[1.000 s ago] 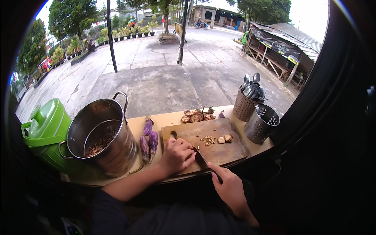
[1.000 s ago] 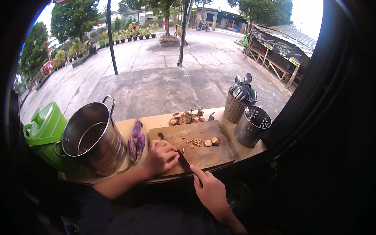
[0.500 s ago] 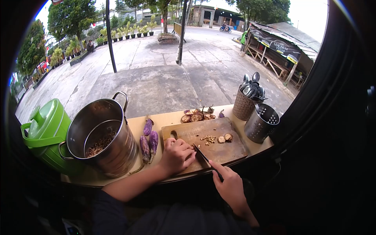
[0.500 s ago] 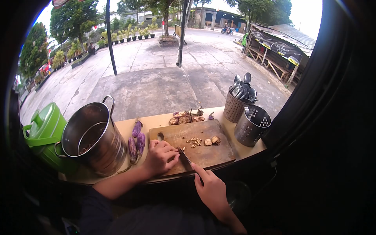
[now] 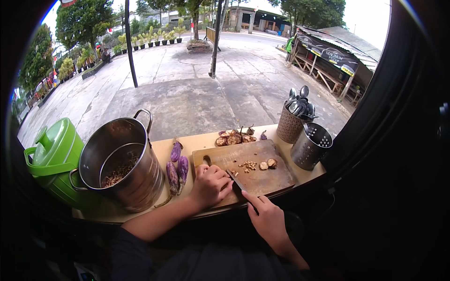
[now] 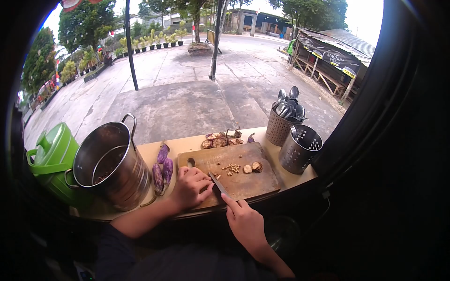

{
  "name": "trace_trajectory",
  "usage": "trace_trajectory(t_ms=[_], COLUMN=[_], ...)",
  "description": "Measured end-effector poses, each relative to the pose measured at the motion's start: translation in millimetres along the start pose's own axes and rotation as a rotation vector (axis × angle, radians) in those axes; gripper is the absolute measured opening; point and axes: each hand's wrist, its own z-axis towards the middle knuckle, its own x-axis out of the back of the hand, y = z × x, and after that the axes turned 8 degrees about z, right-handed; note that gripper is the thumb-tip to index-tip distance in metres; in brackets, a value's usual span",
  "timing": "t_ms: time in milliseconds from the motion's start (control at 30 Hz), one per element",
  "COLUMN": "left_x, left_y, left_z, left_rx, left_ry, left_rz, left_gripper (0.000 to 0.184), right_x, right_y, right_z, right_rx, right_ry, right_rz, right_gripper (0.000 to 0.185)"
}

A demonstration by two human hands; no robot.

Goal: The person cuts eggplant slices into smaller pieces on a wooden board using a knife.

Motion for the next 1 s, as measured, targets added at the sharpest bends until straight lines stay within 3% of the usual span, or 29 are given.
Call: trace_trajectory(t_ms=[300,1000], left_x=[1.7,-1.4], left_y=[1.2,1.5], left_z=[1.0,1.7], left_rx=[0.004,0.016], left_ry=[0.006,0.05], left_rz=[0.007,-0.008], left_gripper=[0.014,0.015], right_x=[1.4,19.3], right_y=[5.2,-2.5], right_z=[-4.8,-4.6], right_rx=[0.038,-0.02], right_ry=[0.073,-0.042], right_rz=[0.102,0.112], right_gripper=[0.042,0.033])
